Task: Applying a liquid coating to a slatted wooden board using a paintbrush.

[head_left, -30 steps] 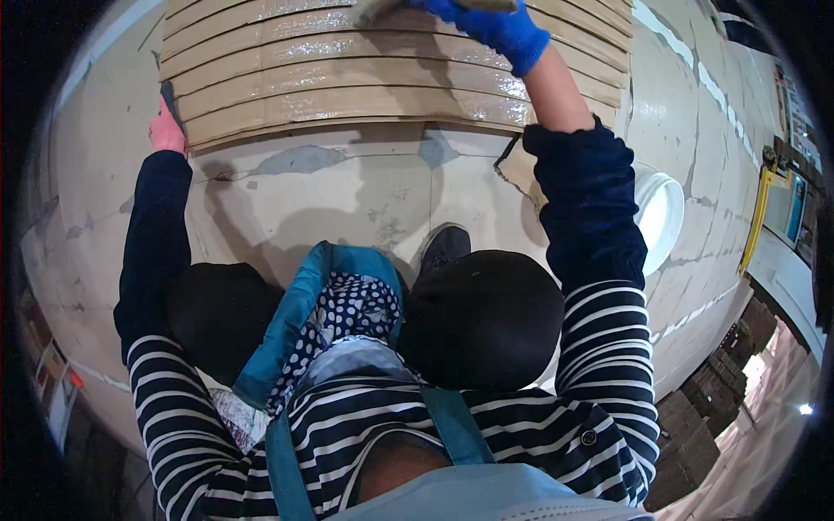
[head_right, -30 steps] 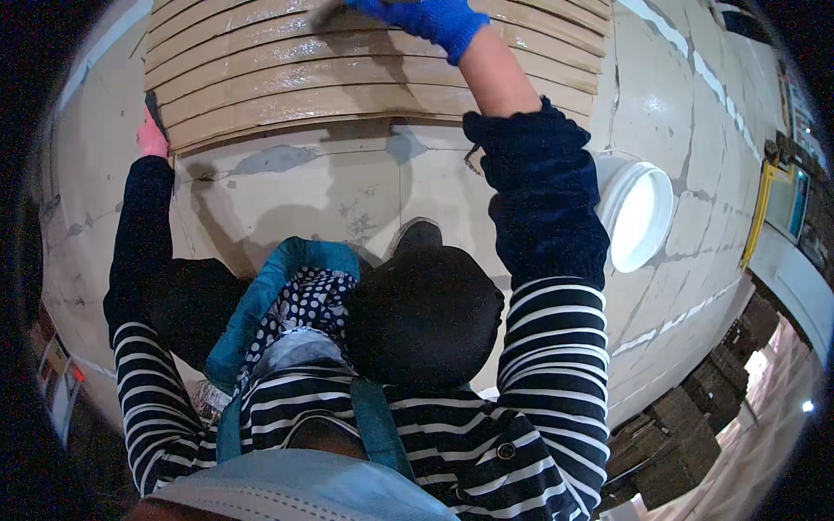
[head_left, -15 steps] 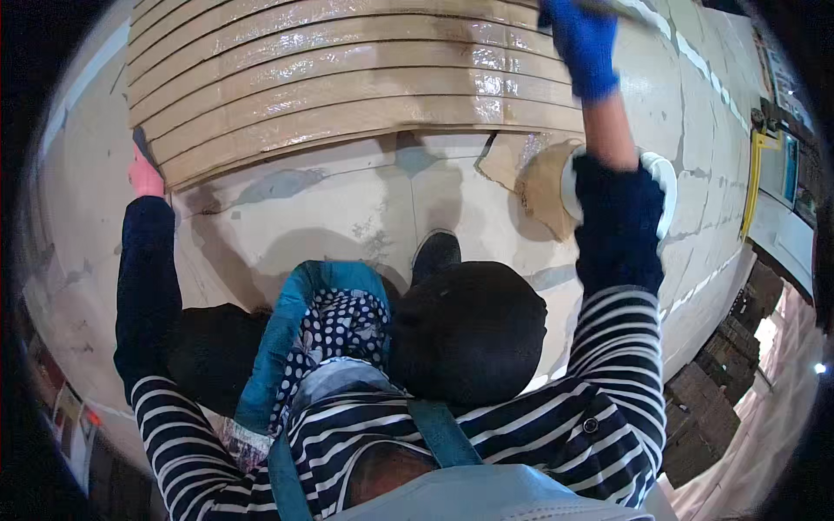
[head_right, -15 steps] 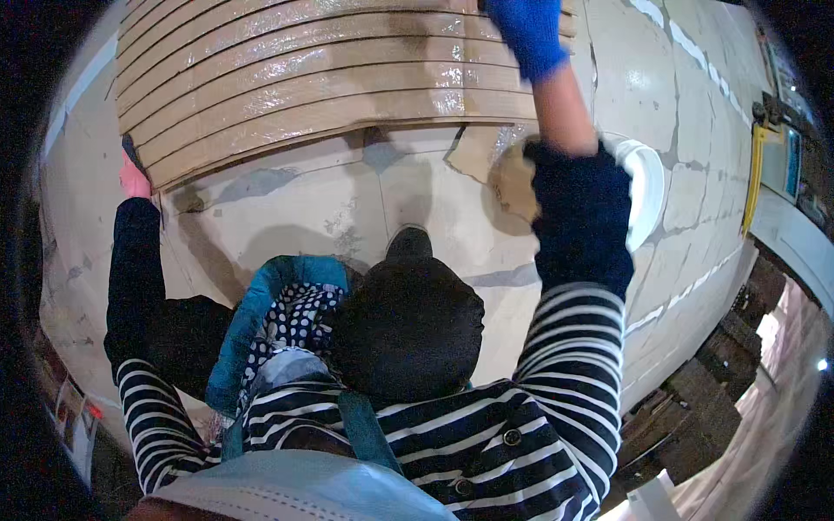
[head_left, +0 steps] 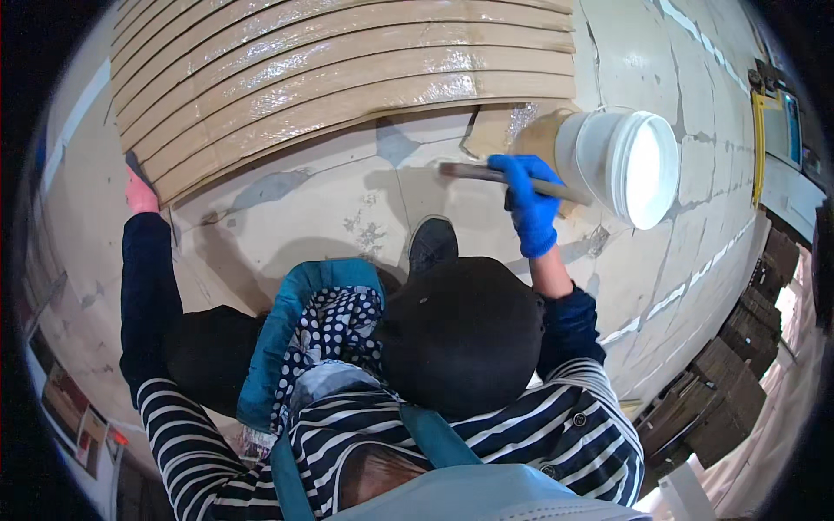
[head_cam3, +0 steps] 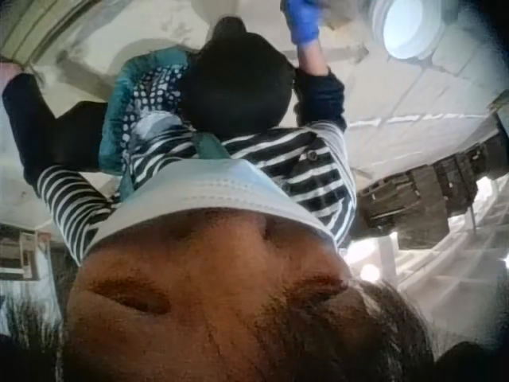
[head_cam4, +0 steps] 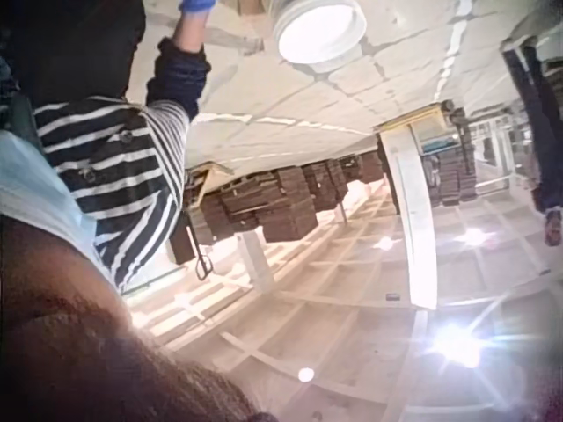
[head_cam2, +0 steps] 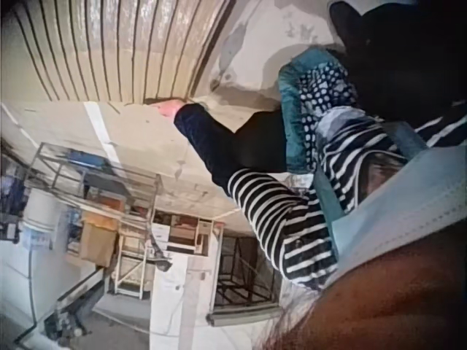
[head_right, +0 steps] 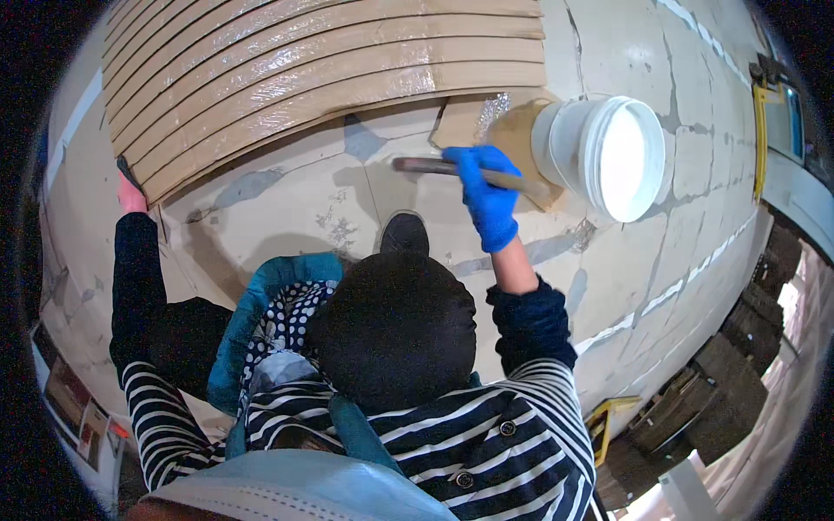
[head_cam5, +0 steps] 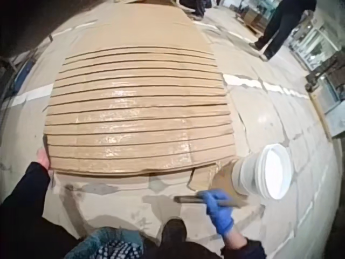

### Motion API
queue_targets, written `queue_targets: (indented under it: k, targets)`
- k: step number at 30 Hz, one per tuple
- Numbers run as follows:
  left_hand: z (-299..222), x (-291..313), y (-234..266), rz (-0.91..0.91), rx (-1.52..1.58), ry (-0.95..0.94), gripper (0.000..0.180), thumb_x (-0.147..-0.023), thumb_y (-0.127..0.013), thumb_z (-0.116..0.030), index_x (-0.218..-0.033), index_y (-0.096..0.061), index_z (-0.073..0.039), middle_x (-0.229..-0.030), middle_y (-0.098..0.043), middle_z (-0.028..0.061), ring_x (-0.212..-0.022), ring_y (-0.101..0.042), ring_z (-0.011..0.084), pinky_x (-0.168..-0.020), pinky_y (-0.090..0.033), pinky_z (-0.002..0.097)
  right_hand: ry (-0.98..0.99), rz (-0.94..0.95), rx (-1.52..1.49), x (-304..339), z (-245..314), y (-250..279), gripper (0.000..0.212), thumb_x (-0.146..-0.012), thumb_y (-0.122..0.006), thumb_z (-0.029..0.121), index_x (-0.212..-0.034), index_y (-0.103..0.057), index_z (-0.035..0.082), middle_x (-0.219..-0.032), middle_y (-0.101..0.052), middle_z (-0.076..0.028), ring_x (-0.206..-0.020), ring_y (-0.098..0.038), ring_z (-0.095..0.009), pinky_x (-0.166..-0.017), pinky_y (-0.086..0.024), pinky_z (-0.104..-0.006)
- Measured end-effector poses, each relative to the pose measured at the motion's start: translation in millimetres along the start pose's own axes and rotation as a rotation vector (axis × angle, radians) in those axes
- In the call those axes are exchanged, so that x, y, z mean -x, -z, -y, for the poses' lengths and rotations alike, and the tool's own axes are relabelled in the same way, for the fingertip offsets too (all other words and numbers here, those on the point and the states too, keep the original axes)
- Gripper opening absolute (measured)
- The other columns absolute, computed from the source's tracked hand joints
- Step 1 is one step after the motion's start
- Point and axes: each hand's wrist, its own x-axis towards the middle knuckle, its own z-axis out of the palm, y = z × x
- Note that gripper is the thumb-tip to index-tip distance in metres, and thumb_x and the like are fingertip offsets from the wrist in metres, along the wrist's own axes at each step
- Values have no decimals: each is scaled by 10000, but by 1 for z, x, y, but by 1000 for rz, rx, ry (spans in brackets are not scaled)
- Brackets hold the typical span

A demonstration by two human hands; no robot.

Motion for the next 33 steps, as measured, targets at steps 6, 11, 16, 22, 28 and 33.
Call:
queue_targets:
  k: [6, 11, 16, 22, 28, 33]
  targets:
    - [-44, 39, 52, 52, 532, 355, 585, -828, -407, -537, -1043, -544, -10, -907, -588, 157, -860, -565, 283, -723, -441, 383, -735, -687, -766, 13, -76, 19, 191, -835, -559, 178, -885, -620, 4, -794, -597, -54, -486, -495, -116, -446, -415, -255]
    - [-75, 98, 105, 261, 1081, 477, 429, -732, -535, -600, -697, -501, -173, -596, -310, -16, -585, -374, 99, -605, -386, 295, -783, -741, -1056, 33, -154, 24, 239, -834, -558, 176, -1025, -584, 34, -857, -573, -64, -723, -545, -168, -598, -474, -314]
    - [-89, 98, 121, 370, 999, 447, 429, -743, -538, -578, -620, -409, -187, -527, -266, -33, -495, -342, 105, -506, -356, 292, -604, -437, -334, 90, -91, 24, 258, -867, -504, 170, -1046, -555, -8, -896, -602, -114, -714, -560, -149, -539, -475, -273]
    - [-71, 73, 113, 520, 776, 430, 485, -742, -524, -599, -550, -391, -174, -473, -321, -27, -396, -313, 103, -389, -234, 257, -395, -286, -104, -14, -66, 38, 393, -881, -485, 245, -1121, -494, -66, -976, -599, -157, -844, -578, -198, -732, -468, -305]
    - [-65, 61, 102, 353, 397, 367, 649, -755, -436, -644, -682, -567, -13, -589, -495, 61, -459, -454, 176, -395, -338, 315, -421, -53, 693, -154, -137, 61, 753, -784, -452, 579, -1158, -466, -74, -1157, -492, -263, -1083, -475, -372, -933, -355, -400]
    - [-74, 63, 112, 359, 340, 376, 665, -768, -417, -632, -730, -585, 11, -620, -531, 83, -479, -488, 184, -408, -369, 324, -782, 115, 651, -161, -125, 72, 780, -789, -306, 648, -1034, -577, -41, -1093, -525, -273, -1041, -504, -384, -909, -365, -420]
